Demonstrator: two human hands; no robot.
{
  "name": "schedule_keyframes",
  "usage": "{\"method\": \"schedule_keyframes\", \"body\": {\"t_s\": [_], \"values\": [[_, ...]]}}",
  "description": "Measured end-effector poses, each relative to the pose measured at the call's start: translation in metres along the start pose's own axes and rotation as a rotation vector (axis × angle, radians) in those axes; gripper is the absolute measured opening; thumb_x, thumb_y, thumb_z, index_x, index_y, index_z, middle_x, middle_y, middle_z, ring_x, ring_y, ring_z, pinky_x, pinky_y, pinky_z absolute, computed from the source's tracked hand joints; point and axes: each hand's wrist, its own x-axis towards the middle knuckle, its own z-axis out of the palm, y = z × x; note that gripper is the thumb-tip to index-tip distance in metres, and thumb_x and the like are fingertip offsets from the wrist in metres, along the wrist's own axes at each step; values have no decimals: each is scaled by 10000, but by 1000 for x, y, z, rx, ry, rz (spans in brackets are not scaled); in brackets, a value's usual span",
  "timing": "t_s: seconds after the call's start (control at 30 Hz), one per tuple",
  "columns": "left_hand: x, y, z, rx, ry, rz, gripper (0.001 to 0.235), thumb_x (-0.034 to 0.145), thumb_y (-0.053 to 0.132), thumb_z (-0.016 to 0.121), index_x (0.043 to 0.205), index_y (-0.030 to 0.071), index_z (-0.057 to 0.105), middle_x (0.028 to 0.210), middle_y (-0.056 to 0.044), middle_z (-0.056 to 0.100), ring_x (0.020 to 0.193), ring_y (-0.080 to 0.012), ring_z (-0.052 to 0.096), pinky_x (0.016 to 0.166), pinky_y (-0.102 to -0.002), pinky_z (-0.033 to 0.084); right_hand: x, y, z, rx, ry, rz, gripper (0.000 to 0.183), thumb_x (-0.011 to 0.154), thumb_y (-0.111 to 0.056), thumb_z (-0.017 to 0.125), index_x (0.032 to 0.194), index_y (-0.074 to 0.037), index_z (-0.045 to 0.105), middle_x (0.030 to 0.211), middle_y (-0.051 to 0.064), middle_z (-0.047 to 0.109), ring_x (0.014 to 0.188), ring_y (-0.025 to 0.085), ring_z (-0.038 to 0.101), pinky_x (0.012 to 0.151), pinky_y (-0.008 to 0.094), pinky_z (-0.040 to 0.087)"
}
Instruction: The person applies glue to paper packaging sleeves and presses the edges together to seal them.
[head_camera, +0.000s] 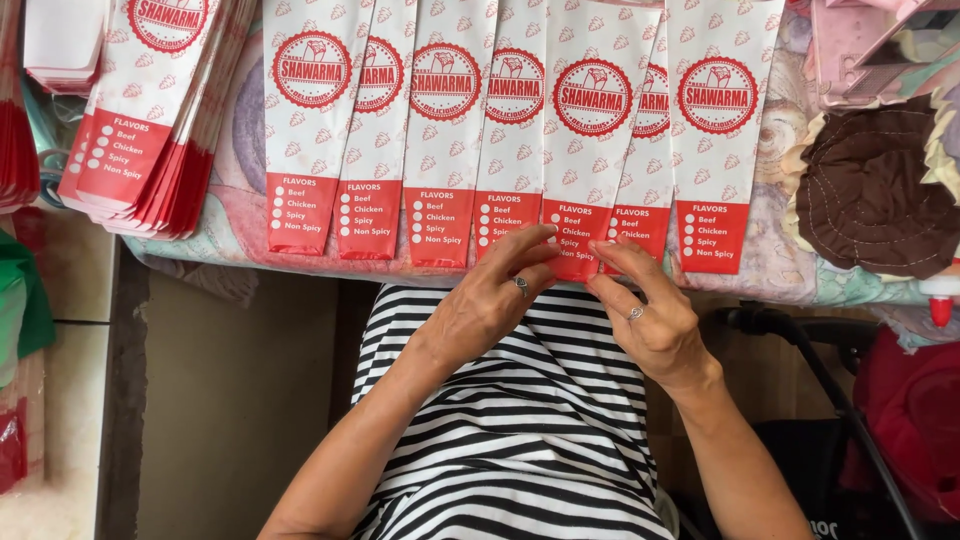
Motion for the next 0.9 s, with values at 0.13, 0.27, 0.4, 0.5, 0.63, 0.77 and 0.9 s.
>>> {"method": "schedule_keyframes", "body": {"t_s": [0.13,0.27,0.4,0.5,0.63,0.77,0.9], "values": [[2,1,-1,30,2,21,55,950,4,696,999,-21,702,1219,-188,646,1131,-346,700,992,-469,569,-1,1,2,-27,10,-38,88,900,61,761,980,26,763,1197,203,715,1105,391,714,919,455,609],[4,0,-1,37,9,24,47,960,5,682,985,-32,697,1211,-189,649,1146,-343,691,1003,-463,562,-6,5,6,-21,32,-37,100,921,37,749,1021,46,746,1185,213,714,1098,408,712,935,476,605],[6,0,0,47,16,25,64,975,7,661,963,-49,690,1199,-191,654,1169,-337,677,1018,-453,551,-10,9,8,-24,27,-72,77,903,73,749,972,40,751,1192,226,713,1113,438,703,932,500,597],[7,0,0,56,21,22,87,986,8,647,949,-60,685,1191,-192,657,1184,-333,668,1029,-447,544,-11,7,8,0,12,-3,76,913,48,753,987,33,753,1212,203,714,1159,426,683,997,497,559],[8,1,1,65,26,20,126,1001,10,626,928,-78,677,1179,-194,661,1206,-327,655,1045,-437,534,-1,-3,3,61,-18,167,65,962,-12,721,993,40,742,1224,144,718,1196,347,679,1137,473,467],[14,6,2,49,-60,-136,143,977,-3,655,873,-88,704,1168,-183,651,1233,-320,632,1044,-419,526,6,-9,1,65,-40,248,86,990,-34,704,988,51,714,1191,144,710,1205,342,672,1188,483,406],[19,7,6,-38,-97,-301,121,941,-36,678,856,-117,708,1144,-201,609,1164,-353,655,990,-436,552,11,-12,1,63,-43,313,72,968,-27,750,943,27,710,1144,126,705,1150,330,695,1184,476,406]]}}
